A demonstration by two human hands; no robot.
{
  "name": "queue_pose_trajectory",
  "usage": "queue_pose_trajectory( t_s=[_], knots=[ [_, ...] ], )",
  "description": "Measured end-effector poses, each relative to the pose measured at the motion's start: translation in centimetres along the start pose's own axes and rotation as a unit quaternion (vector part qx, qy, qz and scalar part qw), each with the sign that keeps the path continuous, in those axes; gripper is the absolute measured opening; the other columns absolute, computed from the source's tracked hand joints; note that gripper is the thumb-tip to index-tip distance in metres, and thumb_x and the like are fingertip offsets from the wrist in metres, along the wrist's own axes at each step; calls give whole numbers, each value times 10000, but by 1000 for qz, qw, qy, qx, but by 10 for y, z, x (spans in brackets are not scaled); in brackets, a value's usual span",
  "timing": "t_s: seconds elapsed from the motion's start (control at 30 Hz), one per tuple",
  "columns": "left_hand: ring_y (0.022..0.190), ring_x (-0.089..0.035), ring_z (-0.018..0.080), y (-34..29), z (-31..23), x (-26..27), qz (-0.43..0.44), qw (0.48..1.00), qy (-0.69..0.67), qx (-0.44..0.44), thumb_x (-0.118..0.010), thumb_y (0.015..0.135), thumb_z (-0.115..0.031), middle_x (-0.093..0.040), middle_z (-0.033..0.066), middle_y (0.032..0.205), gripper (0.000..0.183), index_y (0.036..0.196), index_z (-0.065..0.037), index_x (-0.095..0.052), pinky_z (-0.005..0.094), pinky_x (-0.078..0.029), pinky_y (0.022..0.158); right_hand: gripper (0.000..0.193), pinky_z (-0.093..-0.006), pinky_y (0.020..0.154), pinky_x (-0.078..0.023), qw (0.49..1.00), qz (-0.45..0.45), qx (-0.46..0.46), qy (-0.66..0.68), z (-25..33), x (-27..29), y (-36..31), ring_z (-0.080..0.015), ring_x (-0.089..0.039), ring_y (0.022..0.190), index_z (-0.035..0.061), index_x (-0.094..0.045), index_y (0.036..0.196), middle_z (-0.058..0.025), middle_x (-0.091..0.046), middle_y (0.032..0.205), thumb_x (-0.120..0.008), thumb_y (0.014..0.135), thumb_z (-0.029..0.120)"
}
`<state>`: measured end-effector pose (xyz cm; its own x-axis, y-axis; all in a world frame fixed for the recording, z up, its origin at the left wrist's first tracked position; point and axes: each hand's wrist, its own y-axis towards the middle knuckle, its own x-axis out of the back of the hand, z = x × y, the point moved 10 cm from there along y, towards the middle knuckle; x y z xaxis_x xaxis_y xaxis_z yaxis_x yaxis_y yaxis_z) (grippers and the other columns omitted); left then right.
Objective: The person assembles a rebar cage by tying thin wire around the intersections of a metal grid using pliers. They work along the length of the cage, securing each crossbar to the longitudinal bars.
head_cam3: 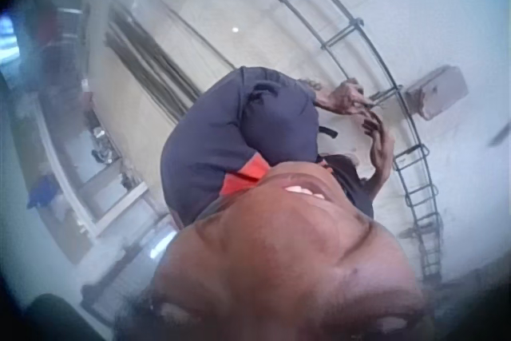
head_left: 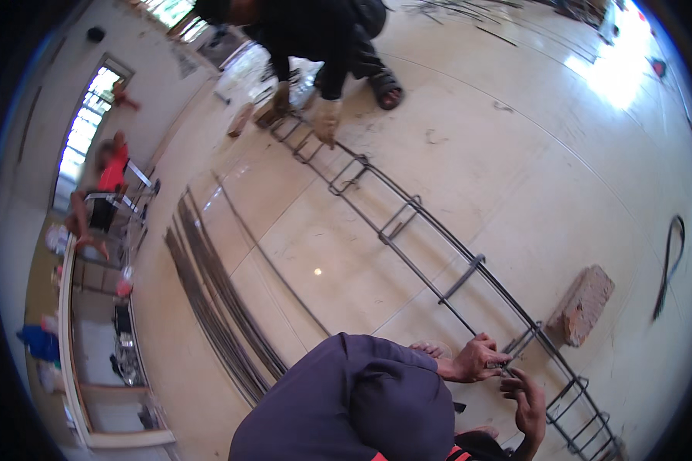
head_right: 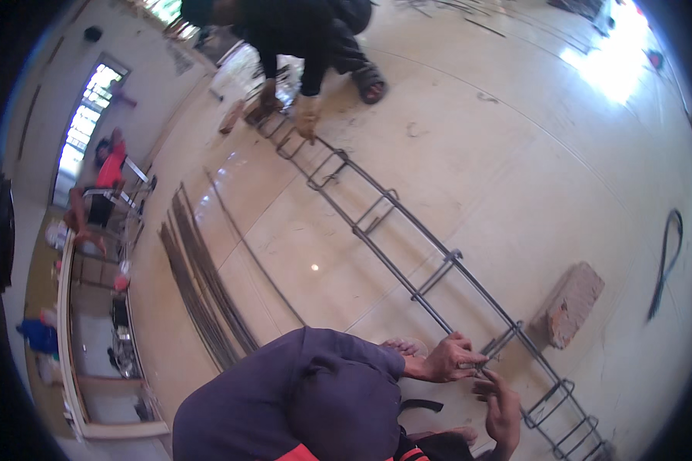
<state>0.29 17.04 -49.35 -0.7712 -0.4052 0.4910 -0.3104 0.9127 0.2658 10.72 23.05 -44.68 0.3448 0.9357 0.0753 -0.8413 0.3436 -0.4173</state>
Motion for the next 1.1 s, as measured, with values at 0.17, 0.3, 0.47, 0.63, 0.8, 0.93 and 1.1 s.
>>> queue_pose_trajectory(
  t_s=[0.17,0.3,0.47,0.63,0.8,0.93,1.1],
  knots=[
    [702,-511,227,5,-5,4,-25,1000,-8,-1,-770,669,-304,-547,53,660,344,959,-129,-710,363,-395,673,491,-395,902,-444,897,-239,112,-355,28,29,10,-342,-535,1101,6,-525,1210,-192,-547,1162,-486,738,-122],
    [706,-502,235,1,-1,5,-38,999,-8,1,-750,691,-284,-547,60,667,294,939,-130,-711,364,-396,656,405,-419,858,-423,915,-145,111,-359,8,12,31,-349,-512,1048,-7,-539,1111,-179,-502,1133,-551,714,-83],
    [706,-492,245,6,-3,3,-37,999,-10,20,-733,684,-238,-537,67,670,252,922,-159,-712,359,-396,654,135,-372,696,-472,937,-140,74,-311,9,18,34,-297,-592,783,-22,-581,917,-147,-562,857,-605,787,5],
    [706,-496,252,5,0,-2,-33,999,-8,3,-733,678,-236,-537,67,674,247,912,-161,-711,363,-402,654,81,-349,613,-468,937,-212,89,-264,-8,23,29,-281,-592,639,-18,-591,855,-136,-582,740,-622,827,52],
    [707,-509,257,-6,4,-1,-20,1000,-6,13,-731,674,-245,-544,66,678,243,895,-149,-702,359,-410,672,97,-332,597,-461,937,-245,47,-244,-25,11,20,-254,-579,611,-21,-596,845,-136,-582,698,-607,851,75],
    [727,-538,271,-2,1,-1,35,999,19,-14,-692,657,-225,-550,66,679,180,823,-159,-664,396,-421,709,131,-314,592,-456,936,-298,38,-183,-26,2,13,-189,-571,615,-21,-610,855,-108,-603,692,-593,875,107],
    [734,-602,275,16,11,-4,0,998,-62,-32,-612,685,-147,-634,77,734,129,805,-150,-659,403,-434,741,166,-254,586,-451,924,-360,-36,-122,-41,18,6,-105,-555,637,-36,-633,870,-60,-623,693,-582,902,119]
  ],
)
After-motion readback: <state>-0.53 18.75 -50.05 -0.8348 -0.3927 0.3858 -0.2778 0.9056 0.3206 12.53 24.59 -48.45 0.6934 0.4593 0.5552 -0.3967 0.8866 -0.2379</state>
